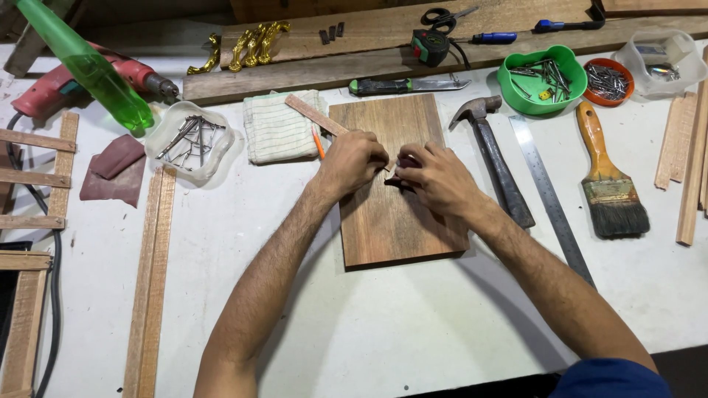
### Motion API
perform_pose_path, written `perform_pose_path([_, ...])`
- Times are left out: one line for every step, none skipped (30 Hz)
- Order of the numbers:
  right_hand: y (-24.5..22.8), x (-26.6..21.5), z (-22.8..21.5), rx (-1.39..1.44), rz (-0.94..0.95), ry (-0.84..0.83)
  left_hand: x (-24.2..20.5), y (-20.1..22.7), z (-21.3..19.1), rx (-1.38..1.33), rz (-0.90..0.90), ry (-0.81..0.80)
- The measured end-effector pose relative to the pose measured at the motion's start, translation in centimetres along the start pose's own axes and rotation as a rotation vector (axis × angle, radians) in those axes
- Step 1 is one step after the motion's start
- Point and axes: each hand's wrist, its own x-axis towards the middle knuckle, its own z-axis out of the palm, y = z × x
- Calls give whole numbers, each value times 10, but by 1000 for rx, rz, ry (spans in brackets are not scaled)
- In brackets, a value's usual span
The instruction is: Measure and mark a wooden piece using a pencil and a ruler.
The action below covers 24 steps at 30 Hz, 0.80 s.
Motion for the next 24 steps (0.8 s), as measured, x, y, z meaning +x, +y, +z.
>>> perform_pose_path([1, 5, 2, 2, 0, 0, 0, -3, 1, 0, -1, -2])
perform_pose_path([2, 11, 2, 16, -10, 22, 1, -7, 1, -54, 21, 23])
perform_pose_path([3, 17, 2, 30, -19, 45, 1, -10, 1, -107, 43, 48])
perform_pose_path([2, 15, 2, 32, -24, 42, 0, -8, 1, -108, 37, 50])
perform_pose_path([1, 13, 1, 56, -43, 59, -2, -4, 1, -72, 19, 36])
perform_pose_path([1, 13, -1, 75, -59, 83, 0, -1, 0, -30, 8, 25])
perform_pose_path([0, 8, -6, 73, -61, 87, 0, 1, -1, -27, 10, 28])
perform_pose_path([0, 3, -10, 81, -62, 63, -1, 4, 0, -1, -23, 34])
perform_pose_path([-1, -2, -14, 90, -63, 39, -2, 7, 0, 25, -56, 40])
perform_pose_path([-1, -13, -15, 91, -65, 38, -3, 5, 5, 25, -58, 40])
perform_pose_path([-1, -24, -15, 76, -56, 7, -4, 2, 10, 27, -33, 68])
perform_pose_path([1, -33, -17, 56, -45, -19, -2, -1, 13, 30, -1, 96])
perform_pose_path([-1, -34, -17, 54, -43, -16, -3, 1, 9, 32, 3, 97])
perform_pose_path([-2, -37, -17, 24, -35, -15, -5, 3, 8, 7, -5, 105])
perform_pose_path([-3, -40, -17, -6, -27, -14, -6, 4, 6, -18, -12, 113])
perform_pose_path([-4, -34, -16, -8, -27, -12, -5, 6, 2, -17, -10, 115])
perform_pose_path([-5, -28, -15, -36, -22, 0, -4, 8, -3, -33, -26, 103])
perform_pose_path([-9, -24, -12, -56, -12, 8, -6, 10, -6, -52, -45, 83])
perform_pose_path([-10, -18, -4, -51, -8, 7, -9, 10, -6, -53, -46, 76])
perform_pose_path([-7, -8, 2, -64, -16, 37, -8, 8, -8, -106, -39, 82])
perform_pose_path([-5, 3, 7, -77, -24, 68, -7, 7, -10, -159, -32, 87])
perform_pose_path([-5, 10, 8, -73, -24, 65, -5, 2, -6, -160, -35, 84])
perform_pose_path([-5, 17, 8, -47, -30, 76, -4, -4, -1, -132, -47, 59])
perform_pose_path([-6, 24, 9, -26, -40, 91, -3, -9, 3, -100, -57, 42])
